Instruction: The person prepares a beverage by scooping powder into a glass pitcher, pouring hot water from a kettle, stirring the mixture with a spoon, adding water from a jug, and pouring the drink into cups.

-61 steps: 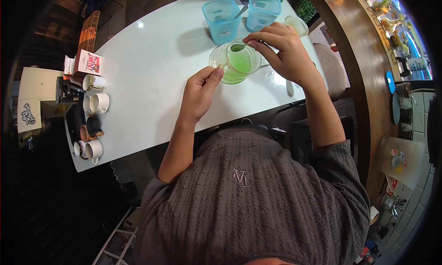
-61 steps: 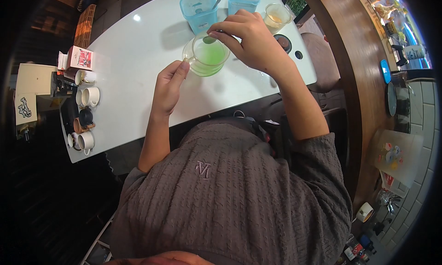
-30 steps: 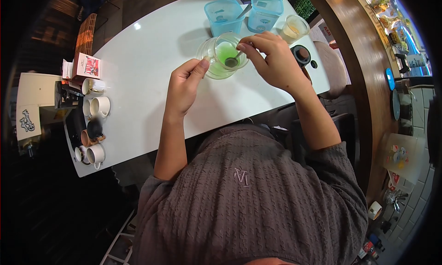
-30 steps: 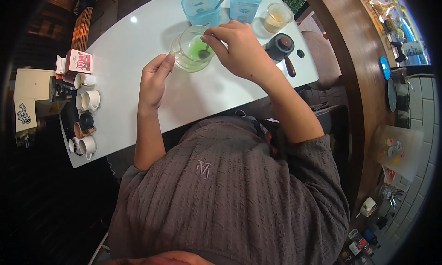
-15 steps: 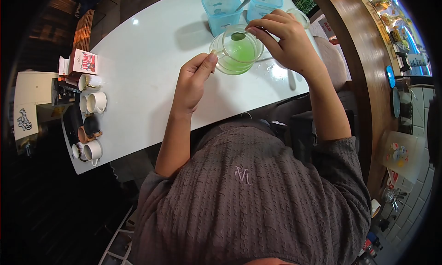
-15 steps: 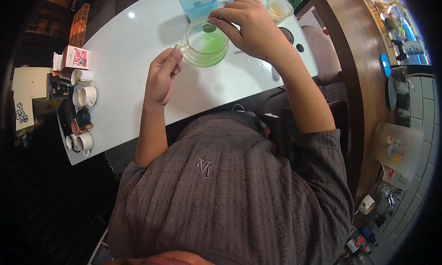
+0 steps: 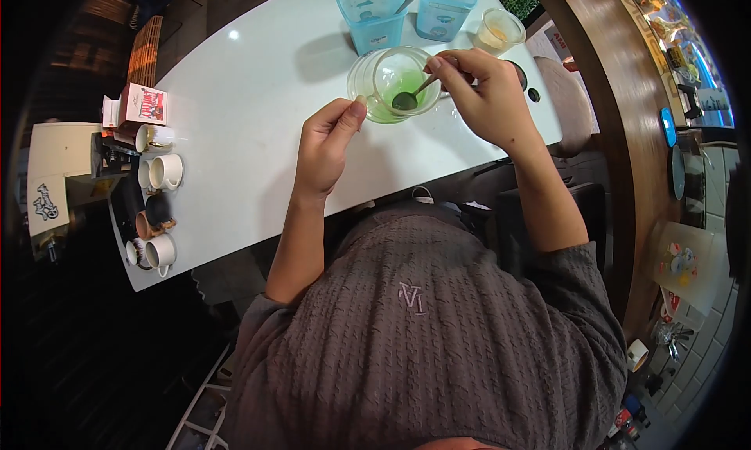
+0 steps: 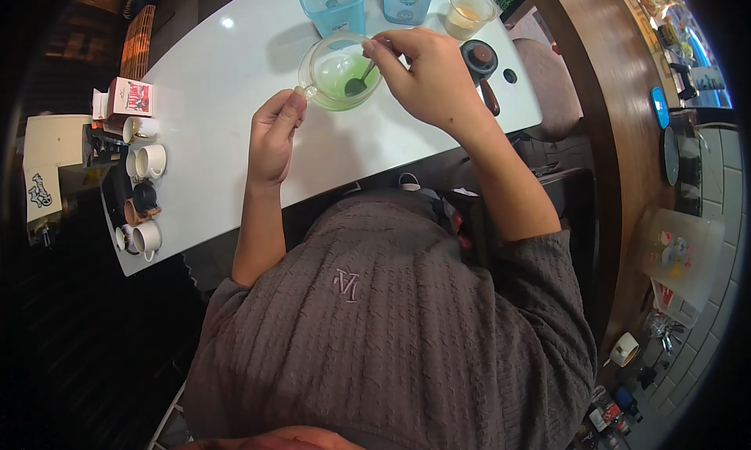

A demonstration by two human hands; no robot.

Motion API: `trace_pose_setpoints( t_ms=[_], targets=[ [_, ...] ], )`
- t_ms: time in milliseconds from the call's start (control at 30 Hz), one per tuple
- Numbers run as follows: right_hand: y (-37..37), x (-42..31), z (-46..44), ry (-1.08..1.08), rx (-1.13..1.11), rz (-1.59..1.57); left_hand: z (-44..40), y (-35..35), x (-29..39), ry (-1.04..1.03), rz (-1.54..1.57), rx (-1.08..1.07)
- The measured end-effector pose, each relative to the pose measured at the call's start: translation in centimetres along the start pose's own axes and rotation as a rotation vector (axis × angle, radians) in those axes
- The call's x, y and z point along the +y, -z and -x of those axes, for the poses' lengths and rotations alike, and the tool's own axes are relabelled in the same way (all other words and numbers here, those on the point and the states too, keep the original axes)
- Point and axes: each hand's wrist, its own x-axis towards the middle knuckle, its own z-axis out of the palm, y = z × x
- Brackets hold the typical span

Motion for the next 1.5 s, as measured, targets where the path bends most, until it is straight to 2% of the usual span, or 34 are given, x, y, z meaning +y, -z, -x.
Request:
trace_pose_setpoints(
  t_ms=[33,67,133,633,867,933,967,1033,1067,1133,1167,1400,1500],
  targets=[
    [0.3,-0.2,-0.1,0.099,-0.024,0.076,0.1,0.1,-0.2,-0.007,-0.002,-0.007],
    [0.4,-0.2,-0.3,0.098,-0.023,0.075,0.1,0.2,-0.3,-0.016,-0.003,-0.014],
    [0.5,-0.1,-0.7,0.315,-0.027,0.158,0.3,0.2,-0.3,-0.006,0.002,-0.009],
    [0.3,-1.0,-3.6,0.512,-0.103,0.290,0.6,1.6,0.1,0.079,0.240,0.007],
    [-0.3,-0.6,-3.1,0.472,-0.103,0.198,1.0,1.3,0.1,0.012,0.127,0.074],
    [-0.6,-1.0,-2.3,0.351,-0.031,0.084,1.2,1.2,-0.1,0.005,0.071,0.088],
    [-0.7,-1.1,-2.0,0.357,-0.035,0.081,1.2,1.1,-0.1,0.002,0.015,0.095],
    [-0.9,-1.2,-1.3,0.147,-0.057,0.015,1.3,0.6,-0.1,0.006,-0.002,0.113],
    [-1.0,-1.1,-1.1,0.152,-0.059,0.015,1.3,0.4,-0.1,0.012,-0.020,0.124],
    [-1.3,-0.8,-0.8,-0.022,-0.137,-0.085,1.4,0.2,-0.2,0.006,-0.023,0.127],
    [-1.4,-0.8,-0.7,-0.033,-0.131,-0.116,1.4,0.1,-0.2,0.003,-0.027,0.126],
    [-2.0,-0.1,-1.2,0.321,-0.014,0.155,1.7,0.3,-0.9,-0.024,-0.073,0.165],
    [-2.6,-0.3,-1.6,0.385,-0.035,0.206,1.9,0.8,-1.0,-0.028,-0.091,0.170]
  ],
)
